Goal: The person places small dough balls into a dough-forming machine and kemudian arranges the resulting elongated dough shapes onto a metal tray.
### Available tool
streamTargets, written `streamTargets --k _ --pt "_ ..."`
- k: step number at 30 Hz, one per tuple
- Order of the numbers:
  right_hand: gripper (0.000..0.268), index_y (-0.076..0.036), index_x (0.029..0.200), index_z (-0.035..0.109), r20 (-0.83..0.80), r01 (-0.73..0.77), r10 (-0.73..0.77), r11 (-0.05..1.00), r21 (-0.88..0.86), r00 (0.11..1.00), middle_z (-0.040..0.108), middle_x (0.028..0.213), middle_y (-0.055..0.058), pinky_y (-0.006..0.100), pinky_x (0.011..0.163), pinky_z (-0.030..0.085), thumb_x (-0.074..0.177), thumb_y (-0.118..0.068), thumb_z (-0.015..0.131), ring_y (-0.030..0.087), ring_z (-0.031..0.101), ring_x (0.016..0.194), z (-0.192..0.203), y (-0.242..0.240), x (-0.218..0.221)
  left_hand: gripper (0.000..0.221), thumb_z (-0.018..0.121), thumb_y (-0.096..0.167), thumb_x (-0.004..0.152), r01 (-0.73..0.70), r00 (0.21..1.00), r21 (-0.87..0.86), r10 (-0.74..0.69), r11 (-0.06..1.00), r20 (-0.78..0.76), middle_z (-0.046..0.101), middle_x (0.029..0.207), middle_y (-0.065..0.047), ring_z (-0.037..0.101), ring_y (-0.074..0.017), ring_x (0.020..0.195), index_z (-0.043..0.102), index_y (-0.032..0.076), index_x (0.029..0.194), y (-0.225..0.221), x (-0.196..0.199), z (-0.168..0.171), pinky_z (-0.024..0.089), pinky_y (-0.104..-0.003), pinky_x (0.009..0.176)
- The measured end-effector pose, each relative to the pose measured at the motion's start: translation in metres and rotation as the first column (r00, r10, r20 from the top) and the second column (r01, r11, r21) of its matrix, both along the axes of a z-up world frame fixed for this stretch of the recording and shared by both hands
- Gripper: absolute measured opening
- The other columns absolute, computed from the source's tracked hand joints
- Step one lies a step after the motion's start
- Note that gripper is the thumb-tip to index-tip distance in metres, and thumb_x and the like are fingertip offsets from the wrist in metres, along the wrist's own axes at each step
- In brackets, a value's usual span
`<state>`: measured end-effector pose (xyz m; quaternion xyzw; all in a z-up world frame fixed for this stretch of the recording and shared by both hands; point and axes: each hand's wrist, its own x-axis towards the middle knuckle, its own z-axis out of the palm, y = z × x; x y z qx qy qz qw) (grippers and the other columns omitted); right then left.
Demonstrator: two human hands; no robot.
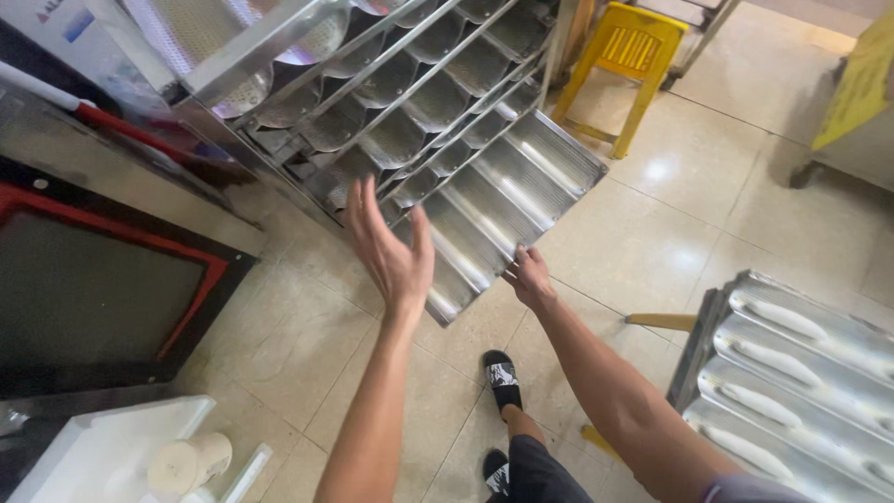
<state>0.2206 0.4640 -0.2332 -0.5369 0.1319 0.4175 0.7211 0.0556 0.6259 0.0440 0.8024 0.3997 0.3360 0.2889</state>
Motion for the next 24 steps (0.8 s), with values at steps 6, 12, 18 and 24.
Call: streamTargets --k 6,12,18,24 --pt "0.040 -0.011 0.140 0.047 0.112 0.289 -0.270 0.933 -0.213 0.956 0.057 0.128 0.009 0.050 0.085 0.049 0.104 -0.029 0.044 0.025 0.057 0.106 0.024 -0.195 -0.052 0.096 0.074 0.058 0.083 -0.030 0.961 -0.993 0.276 0.118 0.004 0.040 0.159 -0.013 0.037 -0.0310 0.146 0.038 0.006 0.156 -0.043 -0.049 -0.212 0.032 -0.050 0.115" --pt "0.057 0.003 0.128 0.062 0.313 0.694 -0.636 0.531 -0.485 0.706 0.066 0.121 0.017 0.047 0.094 0.048 0.103 -0.046 0.047 0.030 0.060 0.105 0.075 -0.383 -0.082 0.076 0.073 0.059 0.081 0.142 0.926 -0.989 0.356 -0.031 0.122 0.062 0.139 -0.005 0.059 -0.0237 0.122 0.058 0.015 0.141 -0.074 -0.036 -0.252 0.048 -0.042 0.095" --pt "0.069 0.005 0.110 0.071 0.547 0.689 -0.498 0.155 -0.707 0.673 0.071 0.105 0.022 0.047 0.091 0.047 0.102 -0.059 0.048 0.033 0.063 0.092 0.128 -0.548 -0.105 0.074 0.080 0.053 0.080 -0.010 0.931 -1.000 0.366 -0.012 -0.013 0.068 0.129 -0.010 0.069 -0.0276 0.109 0.060 0.004 0.131 -0.192 -0.030 -0.221 0.058 -0.048 0.086" --pt "0.071 0.010 0.101 0.073 0.632 0.732 -0.407 0.158 -0.663 0.660 0.072 0.101 0.027 0.047 0.088 0.049 0.103 -0.059 0.056 0.033 0.066 0.089 0.147 -0.716 -0.102 0.066 0.073 0.042 0.089 -0.081 0.955 -0.994 0.280 -0.074 -0.099 0.064 0.123 -0.020 0.069 -0.0360 0.102 0.052 -0.005 0.130 -0.347 -0.047 -0.205 0.061 -0.056 0.082"
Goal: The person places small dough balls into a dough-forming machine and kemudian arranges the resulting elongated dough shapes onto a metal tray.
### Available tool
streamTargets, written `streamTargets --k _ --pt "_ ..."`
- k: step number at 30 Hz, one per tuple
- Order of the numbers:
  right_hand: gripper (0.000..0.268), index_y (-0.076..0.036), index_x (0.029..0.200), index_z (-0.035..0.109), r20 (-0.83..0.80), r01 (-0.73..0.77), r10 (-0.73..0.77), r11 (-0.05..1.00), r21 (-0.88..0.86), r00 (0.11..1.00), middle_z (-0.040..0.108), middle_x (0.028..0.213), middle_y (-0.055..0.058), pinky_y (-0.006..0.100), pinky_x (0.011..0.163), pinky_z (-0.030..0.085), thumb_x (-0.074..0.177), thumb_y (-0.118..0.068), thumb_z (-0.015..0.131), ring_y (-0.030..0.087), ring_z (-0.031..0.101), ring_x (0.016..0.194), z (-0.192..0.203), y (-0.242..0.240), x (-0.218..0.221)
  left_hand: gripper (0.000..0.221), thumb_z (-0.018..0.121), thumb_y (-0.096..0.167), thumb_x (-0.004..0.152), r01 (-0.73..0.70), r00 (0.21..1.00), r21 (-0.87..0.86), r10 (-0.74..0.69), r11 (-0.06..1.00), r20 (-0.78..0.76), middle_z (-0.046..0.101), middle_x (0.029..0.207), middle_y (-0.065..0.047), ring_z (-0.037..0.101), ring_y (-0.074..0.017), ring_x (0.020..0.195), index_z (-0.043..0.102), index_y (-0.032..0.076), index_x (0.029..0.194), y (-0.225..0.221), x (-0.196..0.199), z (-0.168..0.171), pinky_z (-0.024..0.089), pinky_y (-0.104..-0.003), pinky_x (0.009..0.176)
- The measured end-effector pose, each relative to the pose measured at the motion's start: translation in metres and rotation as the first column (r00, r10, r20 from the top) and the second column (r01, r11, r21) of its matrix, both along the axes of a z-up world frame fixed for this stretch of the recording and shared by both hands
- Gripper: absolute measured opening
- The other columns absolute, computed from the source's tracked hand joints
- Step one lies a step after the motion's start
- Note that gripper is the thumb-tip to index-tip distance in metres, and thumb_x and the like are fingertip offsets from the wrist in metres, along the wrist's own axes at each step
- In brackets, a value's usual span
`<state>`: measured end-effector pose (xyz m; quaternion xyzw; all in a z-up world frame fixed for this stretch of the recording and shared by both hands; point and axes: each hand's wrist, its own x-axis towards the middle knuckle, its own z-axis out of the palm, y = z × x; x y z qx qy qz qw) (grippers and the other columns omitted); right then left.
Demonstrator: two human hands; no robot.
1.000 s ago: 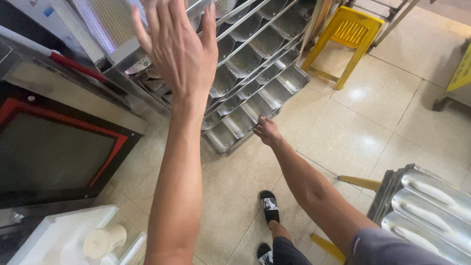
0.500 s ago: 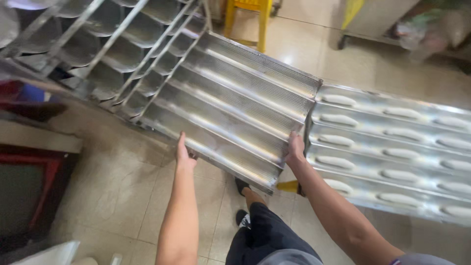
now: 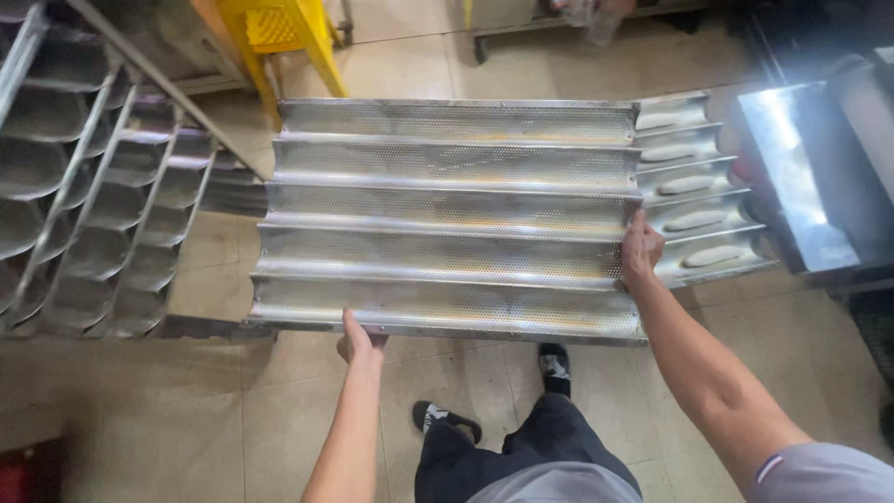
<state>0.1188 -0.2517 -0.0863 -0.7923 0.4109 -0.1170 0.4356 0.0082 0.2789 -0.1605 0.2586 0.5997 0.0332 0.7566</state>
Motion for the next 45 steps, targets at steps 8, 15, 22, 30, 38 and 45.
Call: streamTargets --k 8,15,22,30,38,45 --pt "0.060 0.001 0.114 0.075 0.021 -0.027 0.027 1.000 0.013 0.999 0.073 0.103 0.017 0.040 0.087 0.050 0.093 -0.055 0.067 0.026 0.066 0.093 0.007 -0.217 0.045 0.062 0.070 0.026 0.094 0.306 0.952 0.071 -0.306 0.949 -0.006 0.062 0.132 -0.025 0.067 -0.0397 0.116 0.047 -0.009 0.139 -0.209 -0.021 -0.028 0.059 -0.058 0.094" --pt "0.052 -0.003 0.122 0.073 -0.099 -0.236 0.229 0.970 -0.059 0.968 0.071 0.111 0.025 0.046 0.096 0.048 0.097 -0.048 0.062 0.038 0.066 0.105 -0.017 -0.355 0.107 0.064 0.062 0.029 0.099 0.425 0.889 -0.126 -0.439 0.897 -0.132 0.048 0.146 -0.030 0.059 -0.0502 0.124 0.038 -0.001 0.150 -0.345 -0.016 -0.033 0.053 -0.061 0.103" --pt "0.048 -0.008 0.139 0.063 -0.278 -0.463 0.389 0.836 -0.293 0.878 0.065 0.130 0.027 0.048 0.111 0.041 0.100 -0.035 0.057 0.046 0.059 0.123 -0.049 -0.379 0.132 0.063 0.059 0.034 0.098 0.387 0.904 -0.123 -0.402 0.914 -0.142 0.052 0.145 -0.029 0.059 -0.0476 0.127 0.038 0.006 0.150 -0.392 0.000 -0.031 0.048 -0.059 0.108" --pt "0.040 -0.019 0.137 0.064 -0.463 -0.423 0.299 0.886 -0.190 0.834 0.066 0.131 0.020 0.051 0.110 0.038 0.102 -0.029 0.050 0.049 0.052 0.127 -0.052 -0.382 0.139 0.068 0.063 0.039 0.098 0.407 0.891 -0.063 -0.411 0.911 -0.195 0.058 0.139 -0.032 0.066 -0.0487 0.119 0.042 -0.003 0.147 -0.403 0.004 -0.024 0.050 -0.059 0.105" --pt "0.038 -0.011 0.133 0.067 -0.250 -0.487 0.425 0.822 -0.296 0.870 0.067 0.128 0.024 0.048 0.105 0.047 0.098 -0.022 0.061 0.043 0.062 0.119 -0.004 -0.370 0.122 0.071 0.050 0.056 0.100 0.929 0.365 -0.115 -0.923 0.352 0.120 0.070 0.132 -0.026 0.073 -0.0351 0.115 0.055 -0.004 0.137 -0.456 0.030 0.094 0.057 -0.047 0.098" --pt "0.036 -0.010 0.130 0.069 0.147 -0.413 0.473 0.856 -0.311 0.869 0.070 0.128 0.017 0.039 0.095 0.055 0.099 -0.027 0.063 0.030 0.069 0.112 0.161 -0.455 0.068 0.039 0.051 0.030 0.103 0.899 -0.015 0.409 -0.924 0.155 0.383 0.077 0.107 -0.013 0.075 -0.0210 0.090 0.067 0.003 0.126 -0.667 0.167 0.207 0.059 -0.033 0.077"
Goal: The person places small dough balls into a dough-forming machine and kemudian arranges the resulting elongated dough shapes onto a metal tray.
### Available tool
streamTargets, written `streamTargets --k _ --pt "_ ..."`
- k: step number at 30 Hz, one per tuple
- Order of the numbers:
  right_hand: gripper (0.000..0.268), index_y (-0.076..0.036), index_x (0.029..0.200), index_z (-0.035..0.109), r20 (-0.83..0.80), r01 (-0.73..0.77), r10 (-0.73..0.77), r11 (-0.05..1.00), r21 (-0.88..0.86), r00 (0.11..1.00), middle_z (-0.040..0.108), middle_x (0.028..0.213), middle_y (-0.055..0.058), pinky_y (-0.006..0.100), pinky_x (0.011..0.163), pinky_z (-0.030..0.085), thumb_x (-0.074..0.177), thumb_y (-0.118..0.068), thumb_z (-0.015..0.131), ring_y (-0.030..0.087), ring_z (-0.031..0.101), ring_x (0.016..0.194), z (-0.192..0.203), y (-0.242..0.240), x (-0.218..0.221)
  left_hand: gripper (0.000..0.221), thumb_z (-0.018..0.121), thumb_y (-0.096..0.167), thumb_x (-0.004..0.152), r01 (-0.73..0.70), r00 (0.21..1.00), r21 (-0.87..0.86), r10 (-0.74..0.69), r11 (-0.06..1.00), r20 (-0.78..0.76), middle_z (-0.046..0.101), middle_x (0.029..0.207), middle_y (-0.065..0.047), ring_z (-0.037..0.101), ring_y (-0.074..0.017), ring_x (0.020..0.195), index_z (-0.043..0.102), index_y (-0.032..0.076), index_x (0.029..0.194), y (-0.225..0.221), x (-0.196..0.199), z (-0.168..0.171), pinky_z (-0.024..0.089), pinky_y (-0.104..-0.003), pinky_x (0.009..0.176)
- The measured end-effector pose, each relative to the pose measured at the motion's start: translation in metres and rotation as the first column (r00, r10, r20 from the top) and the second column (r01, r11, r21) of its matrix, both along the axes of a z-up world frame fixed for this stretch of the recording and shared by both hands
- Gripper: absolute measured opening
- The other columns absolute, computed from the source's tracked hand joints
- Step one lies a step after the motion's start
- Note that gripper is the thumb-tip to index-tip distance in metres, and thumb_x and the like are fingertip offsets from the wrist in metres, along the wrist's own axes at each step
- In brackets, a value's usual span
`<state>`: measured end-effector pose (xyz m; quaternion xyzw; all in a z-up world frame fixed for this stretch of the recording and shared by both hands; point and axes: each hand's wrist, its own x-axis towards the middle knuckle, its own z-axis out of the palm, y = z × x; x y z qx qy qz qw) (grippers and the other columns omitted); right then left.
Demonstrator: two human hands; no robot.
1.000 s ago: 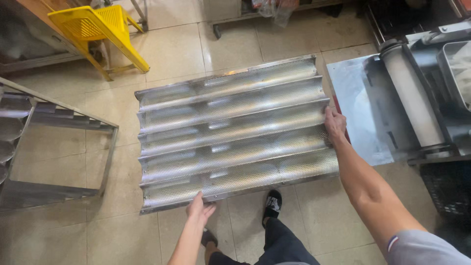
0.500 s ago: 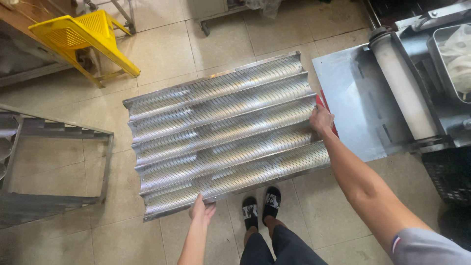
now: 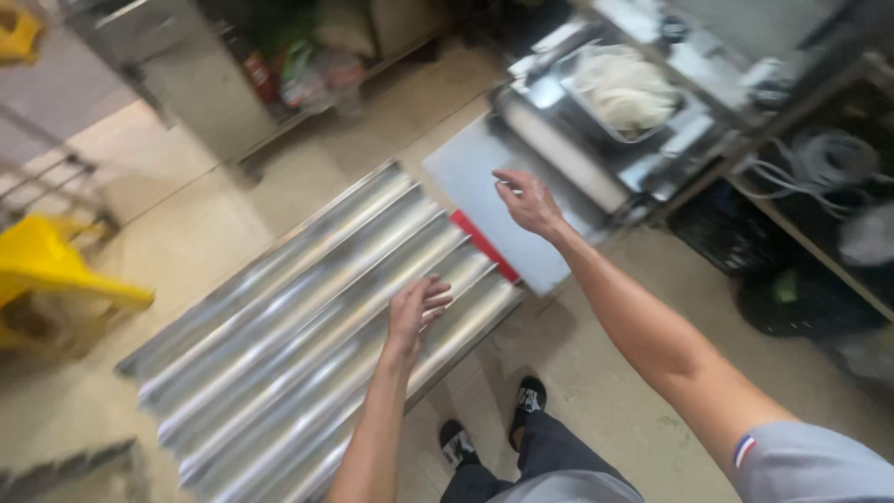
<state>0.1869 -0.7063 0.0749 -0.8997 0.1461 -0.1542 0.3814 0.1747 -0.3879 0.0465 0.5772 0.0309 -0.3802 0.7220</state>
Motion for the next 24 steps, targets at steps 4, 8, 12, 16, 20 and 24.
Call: streamTargets --k 4,8,12,16,20,24 --pt "0.036 -0.009 0.132 0.068 0.035 0.100 -0.104 0.990 0.095 0.994 0.075 0.121 0.011 0.033 0.091 0.056 0.100 -0.026 0.064 0.019 0.073 0.105 0.090 -0.112 -0.082 0.037 0.055 0.027 0.103 0.280 0.954 -0.112 -0.264 0.953 0.144 0.074 0.093 -0.011 0.073 -0.0190 0.078 0.069 0.002 0.125 -0.164 0.002 0.061 0.061 -0.033 0.074" --pt "0.034 -0.007 0.131 0.069 0.101 0.308 -0.339 0.921 0.236 0.935 0.079 0.112 0.007 0.028 0.086 0.057 0.100 -0.021 0.063 0.013 0.073 0.099 0.133 -0.246 -0.184 0.036 0.060 0.029 0.101 0.522 0.845 -0.135 -0.489 0.842 0.218 0.073 0.092 -0.007 0.072 -0.0169 0.074 0.069 0.003 0.125 -0.340 -0.036 0.105 0.060 -0.030 0.070" --pt "0.032 -0.004 0.130 0.069 0.150 0.466 -0.524 0.831 0.303 0.838 0.078 0.110 0.006 0.027 0.083 0.057 0.102 -0.019 0.063 0.012 0.071 0.094 0.135 -0.388 -0.310 0.036 0.062 0.029 0.101 0.711 0.694 -0.123 -0.662 0.693 0.285 0.072 0.092 -0.007 0.071 -0.0149 0.073 0.067 0.002 0.125 -0.519 -0.105 0.138 0.058 -0.028 0.066" --pt "0.031 -0.003 0.129 0.068 0.242 0.487 -0.612 0.765 0.422 0.753 0.076 0.112 0.005 0.026 0.087 0.060 0.102 -0.018 0.062 0.009 0.072 0.099 0.143 -0.521 -0.423 0.036 0.064 0.027 0.100 0.816 0.568 -0.086 -0.764 0.572 0.307 0.073 0.092 -0.008 0.068 -0.0134 0.072 0.068 0.000 0.123 -0.680 -0.189 0.173 0.055 -0.027 0.063" --pt "0.031 -0.003 0.130 0.069 0.255 0.644 -0.729 0.682 0.346 0.635 0.077 0.111 0.008 0.026 0.083 0.056 0.103 -0.016 0.063 0.012 0.071 0.093 0.157 -0.615 -0.517 0.036 0.061 0.029 0.100 0.896 0.426 -0.068 -0.810 0.438 0.403 0.074 0.093 -0.006 0.070 -0.0114 0.074 0.069 0.003 0.124 -0.808 -0.255 0.195 0.059 -0.026 0.067" --pt "0.032 -0.005 0.130 0.068 0.215 0.724 -0.801 0.597 0.347 0.558 0.077 0.112 0.007 0.026 0.080 0.056 0.101 -0.016 0.063 0.012 0.072 0.094 0.175 -0.683 -0.577 0.034 0.063 0.026 0.099 0.938 0.338 -0.069 -0.850 0.340 0.405 0.074 0.090 -0.007 0.070 -0.0137 0.074 0.069 0.000 0.120 -0.935 -0.307 0.203 0.060 -0.029 0.066"
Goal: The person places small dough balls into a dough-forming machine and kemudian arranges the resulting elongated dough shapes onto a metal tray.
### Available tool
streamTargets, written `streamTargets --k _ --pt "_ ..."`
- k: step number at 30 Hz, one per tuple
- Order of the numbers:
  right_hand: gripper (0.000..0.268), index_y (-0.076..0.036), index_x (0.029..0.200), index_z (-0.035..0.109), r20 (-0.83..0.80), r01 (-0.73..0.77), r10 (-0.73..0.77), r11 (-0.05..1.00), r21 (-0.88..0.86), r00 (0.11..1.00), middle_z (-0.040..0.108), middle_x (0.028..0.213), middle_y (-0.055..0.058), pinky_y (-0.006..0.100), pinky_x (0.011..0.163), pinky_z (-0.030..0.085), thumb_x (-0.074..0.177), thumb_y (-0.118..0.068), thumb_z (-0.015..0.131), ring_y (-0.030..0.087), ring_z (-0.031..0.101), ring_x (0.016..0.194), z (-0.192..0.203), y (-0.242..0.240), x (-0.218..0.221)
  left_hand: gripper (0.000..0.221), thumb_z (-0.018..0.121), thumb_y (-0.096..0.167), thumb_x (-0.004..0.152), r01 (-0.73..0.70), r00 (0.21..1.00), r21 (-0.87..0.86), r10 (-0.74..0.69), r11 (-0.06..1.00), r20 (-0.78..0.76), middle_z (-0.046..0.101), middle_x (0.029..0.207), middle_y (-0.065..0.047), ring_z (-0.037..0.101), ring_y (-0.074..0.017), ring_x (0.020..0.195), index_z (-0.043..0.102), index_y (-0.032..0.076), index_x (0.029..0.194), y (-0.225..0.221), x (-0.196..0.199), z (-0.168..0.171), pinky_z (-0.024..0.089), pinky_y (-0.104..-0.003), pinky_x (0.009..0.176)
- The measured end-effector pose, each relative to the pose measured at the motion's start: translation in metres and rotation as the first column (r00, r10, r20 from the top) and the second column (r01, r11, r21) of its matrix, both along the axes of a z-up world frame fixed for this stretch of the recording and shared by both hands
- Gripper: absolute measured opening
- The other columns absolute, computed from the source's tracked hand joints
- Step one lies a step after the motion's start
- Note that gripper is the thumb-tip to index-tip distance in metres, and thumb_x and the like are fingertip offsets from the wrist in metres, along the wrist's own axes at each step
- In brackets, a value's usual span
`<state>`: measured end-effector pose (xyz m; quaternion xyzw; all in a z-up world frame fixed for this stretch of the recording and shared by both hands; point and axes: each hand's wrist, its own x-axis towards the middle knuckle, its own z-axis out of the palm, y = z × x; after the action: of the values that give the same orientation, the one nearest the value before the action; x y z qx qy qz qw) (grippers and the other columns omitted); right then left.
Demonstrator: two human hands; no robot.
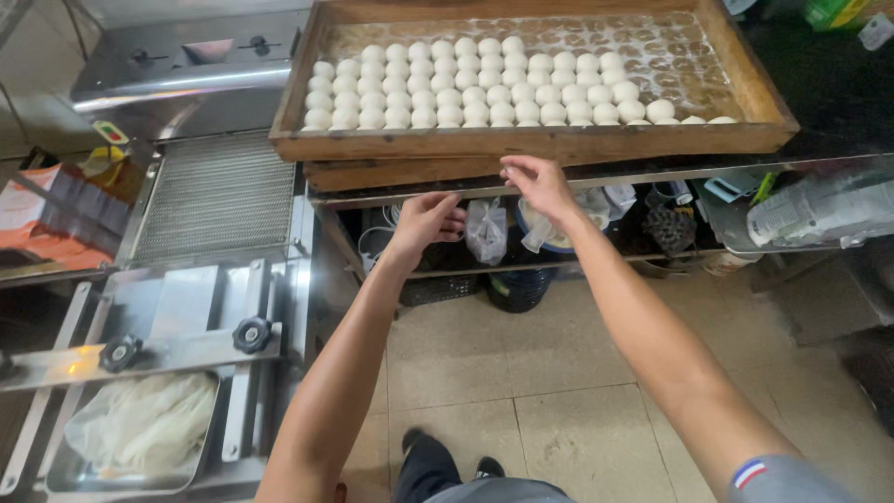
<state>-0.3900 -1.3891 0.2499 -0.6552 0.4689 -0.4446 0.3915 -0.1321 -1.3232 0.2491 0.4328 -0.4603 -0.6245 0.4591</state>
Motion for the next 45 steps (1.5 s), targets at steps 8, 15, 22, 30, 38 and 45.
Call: streamTargets --k 8,15,22,30,38,45 --pt "0.029 -0.009 0.124 0.074 -0.295 0.108 -0.165 0.974 -0.199 0.941 0.078 0.112 0.008 0.030 0.083 0.056 0.097 -0.019 0.070 0.014 0.073 0.097 0.028 -0.141 -0.038 0.032 0.066 0.026 0.094 0.034 0.962 -0.253 0.036 0.967 0.269 0.077 0.096 -0.005 0.074 -0.0106 0.083 0.074 0.002 0.113 -0.256 -0.039 0.001 0.064 -0.029 0.066" --pt "0.033 -0.010 0.124 0.074 -0.450 0.169 -0.233 0.969 -0.178 0.862 0.077 0.115 0.009 0.033 0.086 0.058 0.095 -0.026 0.073 0.018 0.073 0.104 0.040 -0.301 -0.037 0.035 0.071 0.036 0.090 0.123 0.665 -0.532 0.328 0.838 0.671 0.078 0.106 -0.015 0.074 -0.0300 0.098 0.077 0.014 0.117 -0.491 -0.065 -0.010 0.059 -0.043 0.089" --pt "0.045 -0.009 0.128 0.072 -0.509 0.240 -0.237 0.969 -0.061 0.828 0.077 0.117 0.009 0.033 0.092 0.058 0.087 -0.025 0.077 0.018 0.074 0.107 0.021 -0.414 -0.063 0.059 0.076 0.053 0.086 0.464 0.221 -0.236 0.146 0.854 0.964 0.061 0.136 -0.014 0.051 -0.0353 0.134 0.065 0.013 0.128 -0.604 -0.111 -0.010 0.033 -0.062 0.113" --pt "0.062 -0.016 0.133 0.069 -0.612 0.157 -0.023 0.973 0.167 0.791 0.071 0.127 0.009 0.035 0.098 0.054 0.075 -0.028 0.086 0.022 0.068 0.115 0.026 -0.495 -0.057 0.077 0.083 0.032 0.075 0.630 0.439 -0.462 0.205 0.624 0.875 0.065 0.123 -0.018 0.060 -0.0366 0.120 0.051 0.008 0.140 -0.583 -0.114 0.002 0.035 -0.071 0.105" --pt "0.066 -0.013 0.128 0.070 -0.752 -0.024 0.181 0.976 0.215 0.634 0.068 0.131 0.015 0.041 0.101 0.052 0.069 -0.035 0.090 0.030 0.065 0.119 0.043 -0.505 -0.042 0.048 0.078 0.038 0.086 -0.011 0.998 -0.229 0.025 0.973 0.057 0.075 0.112 -0.014 0.075 -0.0226 0.095 0.064 0.010 0.124 -0.588 -0.025 0.019 0.062 -0.036 0.078" --pt "0.066 -0.016 0.133 0.059 -0.520 -0.076 0.151 0.984 0.164 0.841 0.060 0.126 0.011 0.047 0.097 0.056 0.070 -0.016 0.081 0.028 0.062 0.116 0.053 -0.510 -0.046 0.058 0.083 0.055 0.074 0.067 0.598 -0.183 0.107 0.981 0.794 0.078 0.092 -0.018 0.076 -0.0272 0.083 0.079 0.002 0.098 -0.621 -0.037 -0.007 0.059 -0.039 0.076"
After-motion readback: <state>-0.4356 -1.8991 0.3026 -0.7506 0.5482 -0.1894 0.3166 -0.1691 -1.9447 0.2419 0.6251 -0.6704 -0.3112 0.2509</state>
